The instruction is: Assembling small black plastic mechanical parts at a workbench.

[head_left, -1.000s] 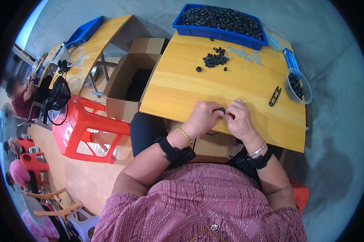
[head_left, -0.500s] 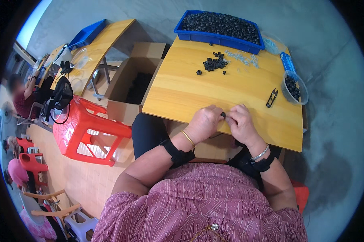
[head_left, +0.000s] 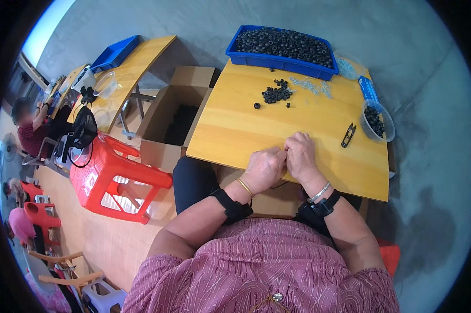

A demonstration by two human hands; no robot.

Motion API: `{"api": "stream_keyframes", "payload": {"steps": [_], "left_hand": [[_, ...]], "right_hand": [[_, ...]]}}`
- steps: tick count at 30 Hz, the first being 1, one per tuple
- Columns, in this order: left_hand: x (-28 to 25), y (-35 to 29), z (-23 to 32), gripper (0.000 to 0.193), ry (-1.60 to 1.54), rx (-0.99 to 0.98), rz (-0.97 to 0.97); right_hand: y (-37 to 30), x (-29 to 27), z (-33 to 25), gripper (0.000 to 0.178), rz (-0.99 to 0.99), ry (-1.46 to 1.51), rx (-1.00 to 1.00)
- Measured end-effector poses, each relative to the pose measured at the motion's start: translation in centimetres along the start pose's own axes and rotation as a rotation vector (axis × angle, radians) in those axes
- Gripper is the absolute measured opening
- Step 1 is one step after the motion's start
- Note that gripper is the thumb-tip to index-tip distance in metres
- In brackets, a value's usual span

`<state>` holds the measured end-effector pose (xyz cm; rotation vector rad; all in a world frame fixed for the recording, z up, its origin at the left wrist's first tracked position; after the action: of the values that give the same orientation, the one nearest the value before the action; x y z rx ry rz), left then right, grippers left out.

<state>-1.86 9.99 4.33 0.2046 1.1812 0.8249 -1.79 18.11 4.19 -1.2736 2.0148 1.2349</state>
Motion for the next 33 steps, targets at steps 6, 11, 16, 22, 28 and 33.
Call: {"api": "stream_keyframes", "payload": {"steps": [6,11,16,22,28,33], "left_hand": [[0.0,-0.1,0.3,0.004,0.022,0.025,0.03],[-0.2,0.0,0.4,0.003,0.009,0.052,0.069],[-0.4,0.0,0.6,0.003,0.019,0.08,0.084],[-0.1,-0.3,0.7,0.004,0.04,0.081,0.077],[-0.4,-0.2,1.1,0.004,0.049,0.107,0.084],[-0.2,-0.2,1.1,0.005,0.053,0.109,0.105]], "right_hand": [[-0.1,0.3,0.2,0.008,0.006,-0.036,0.004],[-0.1,0.4,0.0,0.008,0.014,-0.064,-0.029],[-0.1,0.1,-0.2,0.01,0.011,-0.077,-0.038],[-0.1,0.1,0.0,0.012,0.005,-0.09,-0.008],[0.3,0.8,1.7,0.01,-0.011,-0.013,0.053],[0.2,0.6,1.2,0.009,0.01,-0.056,0.036]]}}
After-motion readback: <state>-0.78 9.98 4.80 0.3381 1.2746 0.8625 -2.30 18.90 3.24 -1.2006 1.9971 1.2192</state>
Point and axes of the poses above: each hand's wrist, its own y-axis towards the middle knuckle, its own x-axis out of the palm, z = x × y, the point moved 9 cm from there along y, towards the middle knuckle, and after that the axes turned 9 degrees about x, right-handed, at the moved point
